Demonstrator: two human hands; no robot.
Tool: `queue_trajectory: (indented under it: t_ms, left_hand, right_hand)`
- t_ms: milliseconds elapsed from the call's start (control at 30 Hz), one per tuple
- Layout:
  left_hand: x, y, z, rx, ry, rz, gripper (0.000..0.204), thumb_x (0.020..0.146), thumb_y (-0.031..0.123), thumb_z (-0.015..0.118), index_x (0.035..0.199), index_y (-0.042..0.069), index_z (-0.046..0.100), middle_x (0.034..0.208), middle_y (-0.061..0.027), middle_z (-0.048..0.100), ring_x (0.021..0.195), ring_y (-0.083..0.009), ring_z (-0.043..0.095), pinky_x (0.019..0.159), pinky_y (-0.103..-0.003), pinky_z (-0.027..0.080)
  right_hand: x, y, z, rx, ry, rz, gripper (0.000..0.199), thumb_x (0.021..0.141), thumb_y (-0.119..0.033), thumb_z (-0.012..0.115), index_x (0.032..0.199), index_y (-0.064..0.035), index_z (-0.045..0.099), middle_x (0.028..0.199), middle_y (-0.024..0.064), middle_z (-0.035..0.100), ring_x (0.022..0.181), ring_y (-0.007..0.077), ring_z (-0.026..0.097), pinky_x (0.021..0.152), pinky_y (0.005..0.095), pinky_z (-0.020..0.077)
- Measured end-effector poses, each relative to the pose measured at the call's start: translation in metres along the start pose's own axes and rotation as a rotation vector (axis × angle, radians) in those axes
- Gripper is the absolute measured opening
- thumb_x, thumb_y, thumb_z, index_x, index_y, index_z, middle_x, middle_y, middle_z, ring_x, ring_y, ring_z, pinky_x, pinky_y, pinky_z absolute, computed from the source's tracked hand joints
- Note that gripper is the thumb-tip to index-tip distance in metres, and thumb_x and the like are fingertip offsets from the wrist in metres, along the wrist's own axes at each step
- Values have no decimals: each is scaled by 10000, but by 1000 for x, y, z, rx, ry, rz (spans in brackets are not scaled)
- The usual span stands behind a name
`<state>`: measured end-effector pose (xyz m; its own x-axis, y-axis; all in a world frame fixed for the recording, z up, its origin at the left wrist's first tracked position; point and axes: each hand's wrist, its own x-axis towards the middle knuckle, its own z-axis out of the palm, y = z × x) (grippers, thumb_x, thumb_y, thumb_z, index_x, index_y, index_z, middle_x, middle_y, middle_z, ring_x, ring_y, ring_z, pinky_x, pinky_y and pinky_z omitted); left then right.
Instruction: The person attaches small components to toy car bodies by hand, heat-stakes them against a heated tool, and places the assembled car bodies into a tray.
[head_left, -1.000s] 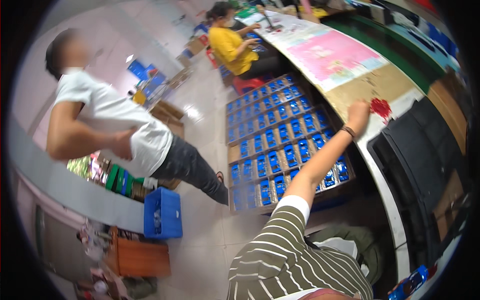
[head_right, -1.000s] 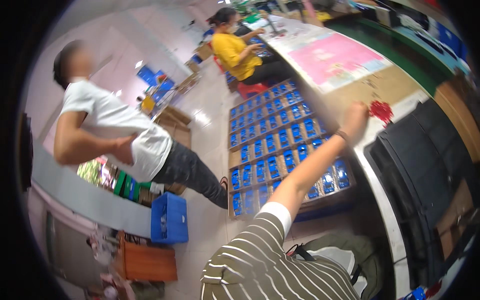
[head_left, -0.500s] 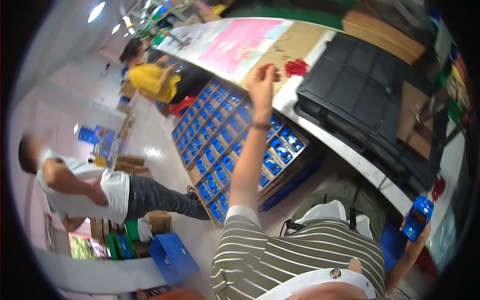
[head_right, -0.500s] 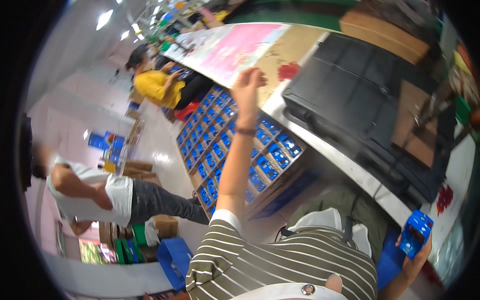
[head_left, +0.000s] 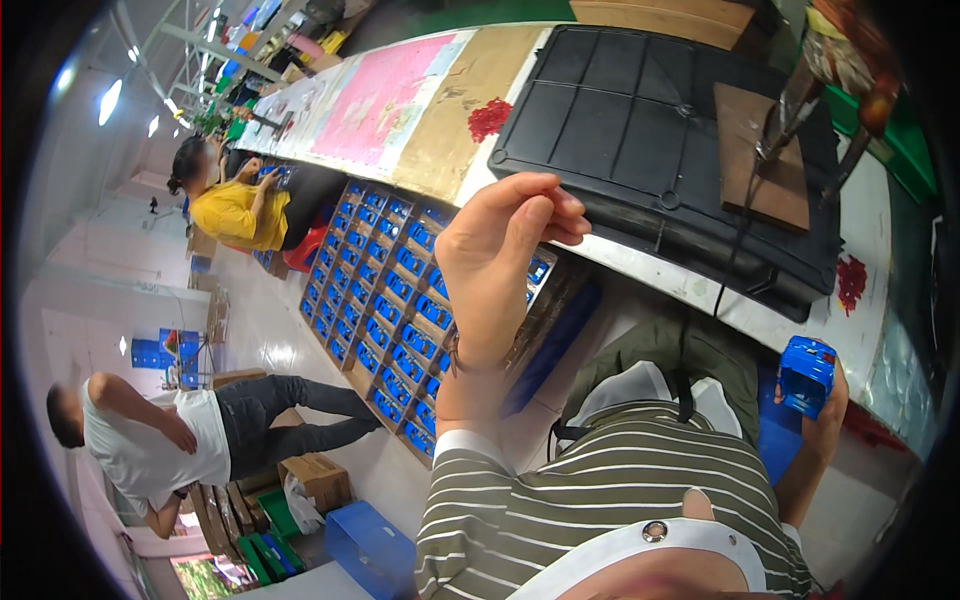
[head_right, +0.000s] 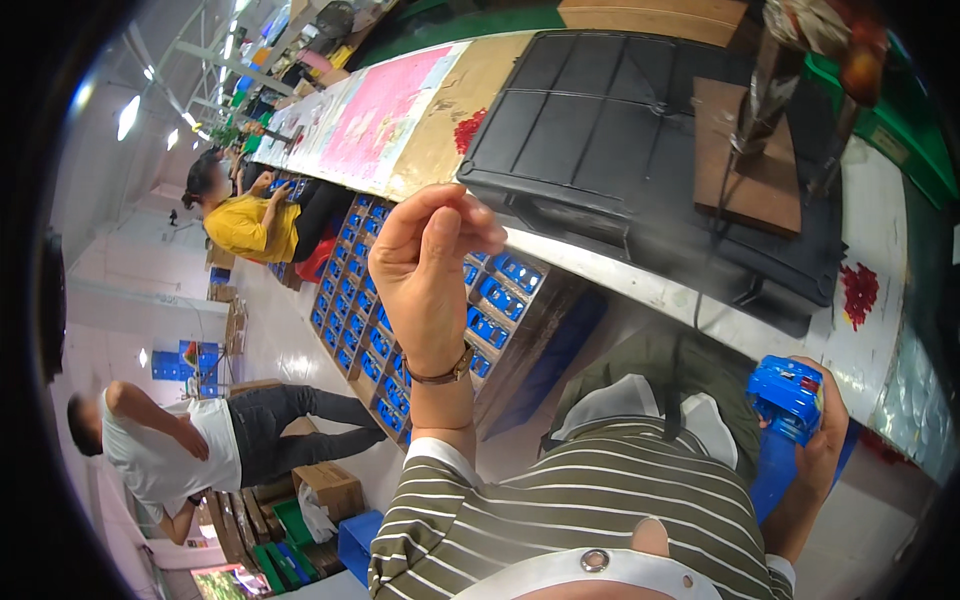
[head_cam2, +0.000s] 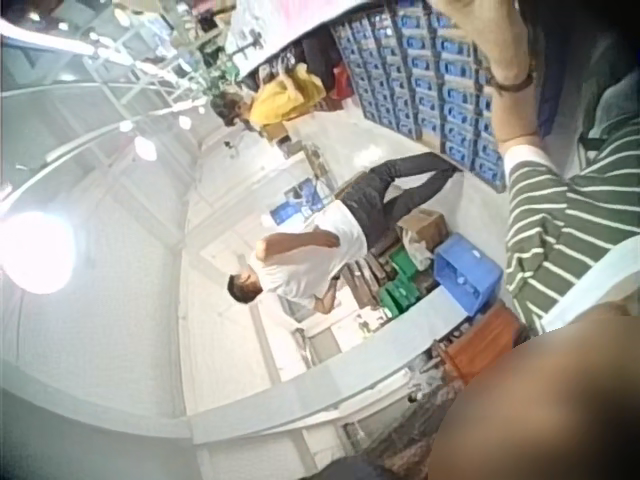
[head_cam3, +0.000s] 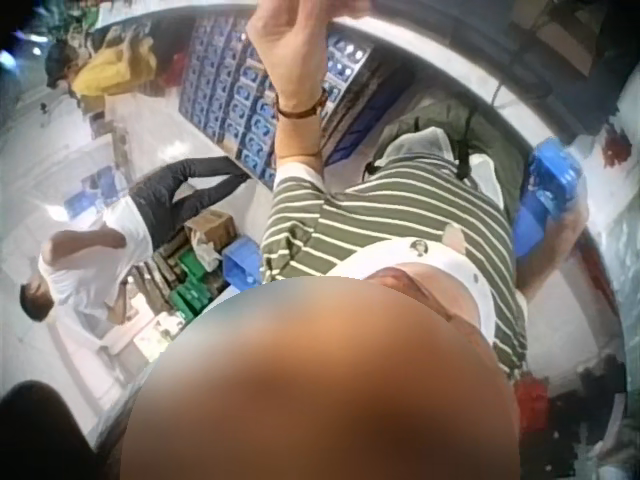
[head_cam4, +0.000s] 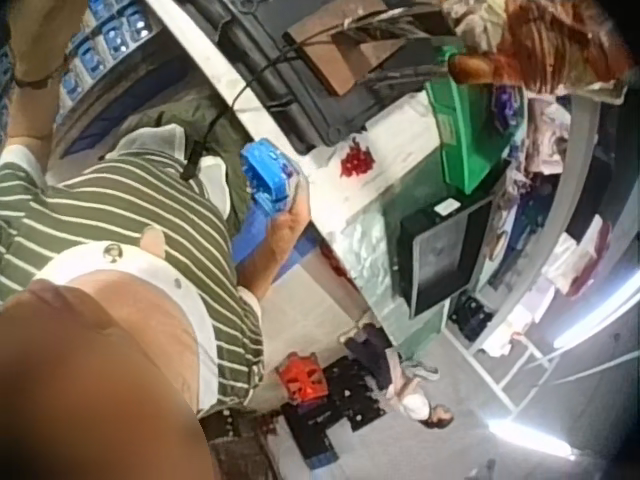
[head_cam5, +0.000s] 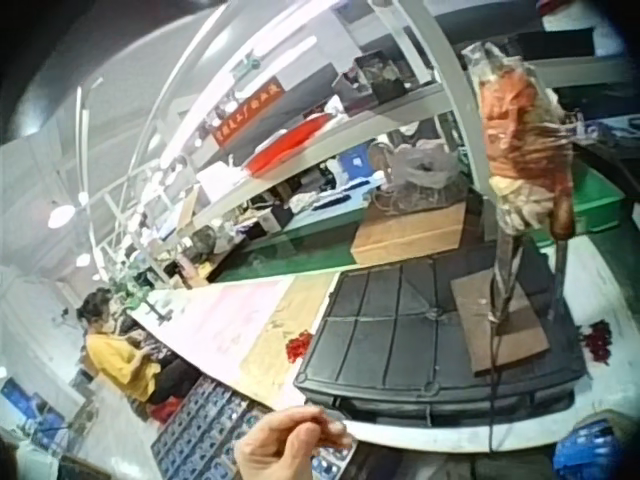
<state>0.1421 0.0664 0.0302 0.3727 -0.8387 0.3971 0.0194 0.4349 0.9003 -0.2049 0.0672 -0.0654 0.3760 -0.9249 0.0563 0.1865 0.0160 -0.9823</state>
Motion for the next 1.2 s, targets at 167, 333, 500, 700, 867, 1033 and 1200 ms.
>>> queue_trajectory:
  t_ms: [167,333,500,700,867,1033,1200]
  left_hand:
    - [-7,-8,19,-201,-133,-97,120,883,62,491,982,-5,508,832,-131,571,711,-198,579,614,-283,476]
    - [-16,-19,40,-325,-178,-173,103,814,0,568,910,-30,546,814,-129,598,724,-188,591,665,-273,492]
    - [-33,-25,65,-279,-258,-286,75,800,-30,558,875,-24,556,822,-135,604,723,-185,603,634,-264,498]
    - [-55,-45,84,-297,-420,-338,121,839,-65,502,950,-49,548,952,-176,587,833,-213,610,719,-292,514]
    - [-62,-49,90,-280,-393,-299,121,841,-62,498,953,-61,542,963,-183,582,854,-228,607,755,-304,522]
    - [-65,-48,90,-224,-461,-214,124,803,-68,554,924,-59,578,909,-157,602,822,-203,608,721,-278,513]
    - [-68,-49,88,18,-468,-93,186,728,-81,626,908,-35,628,856,-130,618,767,-177,604,671,-249,492]
  right_hand:
    - [-9,-6,2,-51,56,38,929,685,-676,551,1156,110,398,970,144,565,762,150,593,624,242,501]
    - [-12,-14,5,-95,74,47,917,663,-695,557,1118,96,466,1008,137,560,873,161,576,722,255,478]
    - [-1,-18,9,-31,-40,9,876,602,-612,660,1134,65,495,1009,132,571,919,162,561,791,261,442]
    - [-4,-4,4,-73,-91,-95,866,599,-588,682,1134,67,497,1002,136,579,895,181,579,778,262,442]
    - [-3,-2,0,-193,-103,-235,825,609,-562,690,1108,69,510,986,154,578,872,210,589,748,273,444]
    - [1,-4,4,-255,-39,-269,811,613,-547,693,1104,71,505,955,153,571,843,218,580,737,272,439]
    - [3,3,5,-297,-18,-331,805,621,-538,695,1110,71,502,961,160,563,841,221,573,739,275,437]
